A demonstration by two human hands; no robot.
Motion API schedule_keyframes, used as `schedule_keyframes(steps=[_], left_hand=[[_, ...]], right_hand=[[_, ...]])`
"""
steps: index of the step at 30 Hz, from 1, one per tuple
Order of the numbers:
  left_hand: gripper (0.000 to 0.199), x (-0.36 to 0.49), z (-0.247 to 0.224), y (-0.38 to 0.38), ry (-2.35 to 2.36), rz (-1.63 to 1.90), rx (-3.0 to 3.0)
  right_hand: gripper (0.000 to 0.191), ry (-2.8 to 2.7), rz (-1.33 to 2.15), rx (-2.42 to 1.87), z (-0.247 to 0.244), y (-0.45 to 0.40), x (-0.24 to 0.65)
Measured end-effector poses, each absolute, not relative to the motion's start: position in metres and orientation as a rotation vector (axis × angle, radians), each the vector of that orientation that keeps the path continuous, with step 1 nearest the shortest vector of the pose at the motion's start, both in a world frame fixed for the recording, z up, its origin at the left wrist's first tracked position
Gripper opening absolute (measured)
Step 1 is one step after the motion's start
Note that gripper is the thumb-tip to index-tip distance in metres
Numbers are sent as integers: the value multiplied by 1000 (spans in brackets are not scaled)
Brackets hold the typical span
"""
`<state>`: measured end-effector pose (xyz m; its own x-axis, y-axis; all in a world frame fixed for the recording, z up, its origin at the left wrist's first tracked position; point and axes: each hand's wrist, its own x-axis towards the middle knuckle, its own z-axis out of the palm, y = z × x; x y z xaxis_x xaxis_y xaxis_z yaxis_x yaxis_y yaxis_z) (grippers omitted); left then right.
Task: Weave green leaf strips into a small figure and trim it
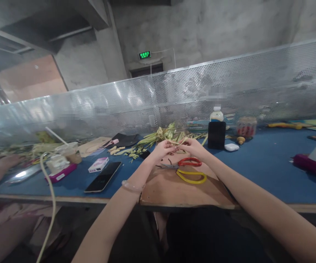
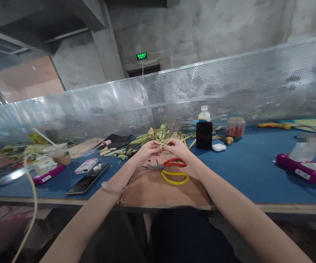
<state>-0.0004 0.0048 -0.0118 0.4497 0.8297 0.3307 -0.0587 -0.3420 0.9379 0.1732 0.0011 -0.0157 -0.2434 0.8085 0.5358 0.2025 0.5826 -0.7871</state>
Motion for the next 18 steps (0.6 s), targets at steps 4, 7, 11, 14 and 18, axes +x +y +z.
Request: schedule_keyframes(steps=[4, 7, 11, 14, 18], left_hand=[[33, -1, -12, 6, 731, 1111, 1676], [30, -2, -11, 7, 748, 1155, 1658], [30, -3, -12, 8, 751, 1167, 1637], [30, -2, -13, 9, 772, 1169, 1614], [30, -2, -13, 9, 779, 1152, 1598]], right_hand=[[25, -1802, 692, -852, -20, 6, 179], [22, -1793, 666, -845, -21, 10, 181], [24, -1709, 773, -810, -23, 11, 180], [29, -1650, 965, -735, -23, 8, 176], [32, -1585, 1044, -716, -22, 3, 172]])
